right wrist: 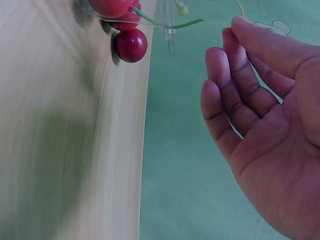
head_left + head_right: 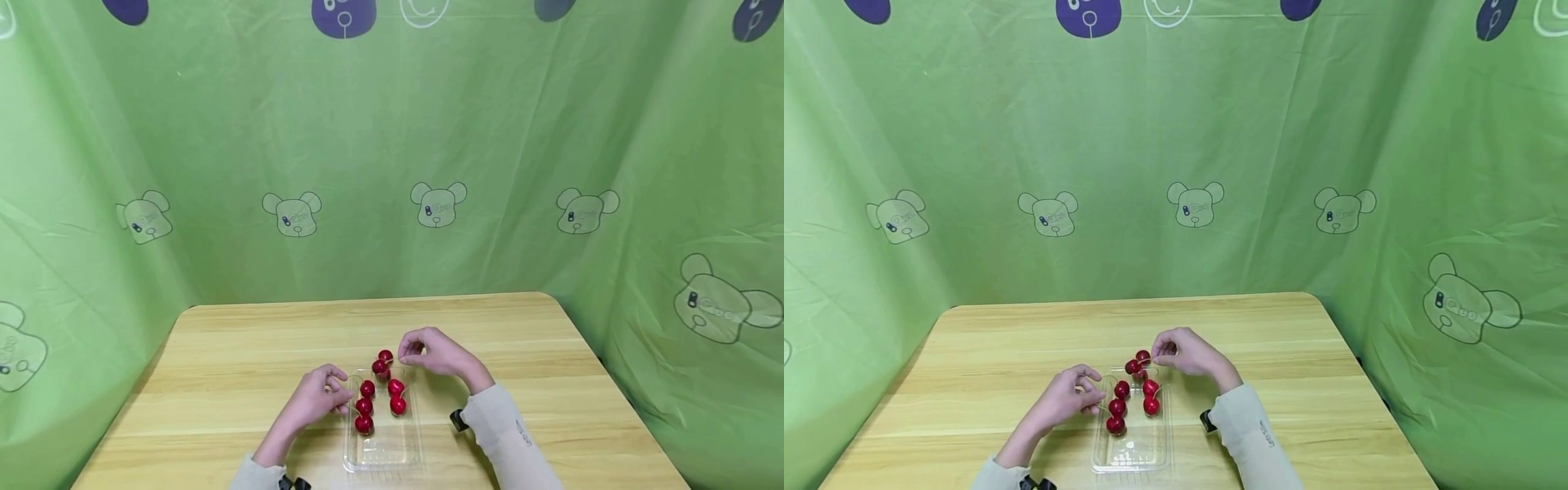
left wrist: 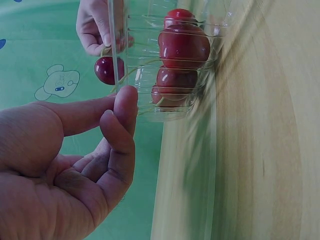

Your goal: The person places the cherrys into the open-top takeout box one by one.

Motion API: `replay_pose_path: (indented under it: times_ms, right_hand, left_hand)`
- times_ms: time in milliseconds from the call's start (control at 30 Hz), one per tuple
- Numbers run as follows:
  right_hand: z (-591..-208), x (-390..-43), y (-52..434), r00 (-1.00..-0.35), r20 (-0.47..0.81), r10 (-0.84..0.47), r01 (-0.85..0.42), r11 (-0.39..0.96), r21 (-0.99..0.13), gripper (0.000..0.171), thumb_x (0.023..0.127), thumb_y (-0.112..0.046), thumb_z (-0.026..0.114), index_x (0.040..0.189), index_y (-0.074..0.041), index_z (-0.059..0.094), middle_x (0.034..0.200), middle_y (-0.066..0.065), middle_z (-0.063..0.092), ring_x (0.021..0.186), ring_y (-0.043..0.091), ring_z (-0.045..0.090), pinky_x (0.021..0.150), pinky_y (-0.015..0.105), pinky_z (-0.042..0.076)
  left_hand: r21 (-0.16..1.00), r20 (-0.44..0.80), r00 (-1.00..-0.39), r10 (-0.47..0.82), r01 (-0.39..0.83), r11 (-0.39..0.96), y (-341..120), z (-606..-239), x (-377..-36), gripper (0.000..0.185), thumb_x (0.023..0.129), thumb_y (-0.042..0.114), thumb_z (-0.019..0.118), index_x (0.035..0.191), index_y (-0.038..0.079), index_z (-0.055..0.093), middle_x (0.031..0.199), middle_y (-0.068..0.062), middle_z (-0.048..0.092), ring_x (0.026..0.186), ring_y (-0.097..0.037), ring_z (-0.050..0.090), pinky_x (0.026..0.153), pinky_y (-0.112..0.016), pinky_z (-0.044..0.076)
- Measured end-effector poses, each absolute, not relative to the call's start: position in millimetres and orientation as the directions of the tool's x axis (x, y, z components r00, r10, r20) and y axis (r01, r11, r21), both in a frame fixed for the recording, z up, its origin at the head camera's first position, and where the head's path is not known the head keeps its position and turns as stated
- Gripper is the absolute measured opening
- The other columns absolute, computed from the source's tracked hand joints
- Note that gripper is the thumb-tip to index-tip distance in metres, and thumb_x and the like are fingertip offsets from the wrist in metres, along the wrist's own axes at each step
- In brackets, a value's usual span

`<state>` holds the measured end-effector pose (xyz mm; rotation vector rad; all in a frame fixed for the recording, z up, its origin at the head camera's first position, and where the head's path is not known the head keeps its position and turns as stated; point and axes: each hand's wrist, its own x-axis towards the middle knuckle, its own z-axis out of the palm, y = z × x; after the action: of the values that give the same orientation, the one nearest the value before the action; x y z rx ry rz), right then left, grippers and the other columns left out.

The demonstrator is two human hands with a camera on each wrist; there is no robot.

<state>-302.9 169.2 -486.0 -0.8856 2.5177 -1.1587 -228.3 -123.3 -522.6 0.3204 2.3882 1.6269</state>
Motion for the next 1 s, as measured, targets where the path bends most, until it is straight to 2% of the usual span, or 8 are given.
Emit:
replay_pose_path:
  times_ms: [233,533,800,1000]
  right_hand:
    - [-488,-300,170,-0.793,0.042,-0.607,-0.430,0.511,-0.744,0.004,0.093,-0.008,0.074,0.097,-0.006,0.073,0.088,-0.004,0.070,0.084,0.012,0.065,0.082,0.031,0.058]
    - [-489,-297,172,-0.800,0.050,-0.598,-0.425,0.506,-0.751,0.004,0.093,-0.008,0.075,0.096,-0.008,0.074,0.089,-0.004,0.070,0.086,0.014,0.064,0.081,0.028,0.057]
    - [-491,-292,174,-0.816,0.029,-0.577,-0.390,0.514,-0.764,0.006,0.094,-0.009,0.074,0.099,-0.007,0.074,0.089,-0.005,0.069,0.088,0.014,0.064,0.083,0.029,0.057]
    - [-494,-289,175,-0.821,0.038,-0.569,-0.383,0.501,-0.777,0.006,0.094,-0.011,0.074,0.099,-0.007,0.074,0.090,-0.005,0.069,0.088,0.015,0.064,0.083,0.029,0.057]
  left_hand:
    - [0.932,-0.065,-0.947,0.314,0.054,0.358,-123,-521,-228,0.039,0.093,0.004,0.073,0.124,-0.013,0.055,0.093,-0.019,0.072,0.069,-0.022,0.072,0.067,-0.041,0.065]
    - [0.932,-0.075,-0.946,0.314,0.045,0.359,-124,-520,-228,0.041,0.092,0.007,0.075,0.124,-0.011,0.055,0.091,-0.014,0.072,0.068,-0.019,0.071,0.068,-0.041,0.065]
    - [0.936,-0.079,-0.946,0.315,0.039,0.350,-124,-521,-228,0.043,0.093,0.006,0.074,0.125,-0.013,0.054,0.094,-0.020,0.071,0.068,-0.018,0.070,0.069,-0.042,0.065]
    - [0.934,-0.080,-0.946,0.314,0.039,0.356,-123,-522,-228,0.042,0.093,0.007,0.074,0.125,-0.012,0.055,0.090,-0.013,0.071,0.067,-0.017,0.070,0.068,-0.042,0.065]
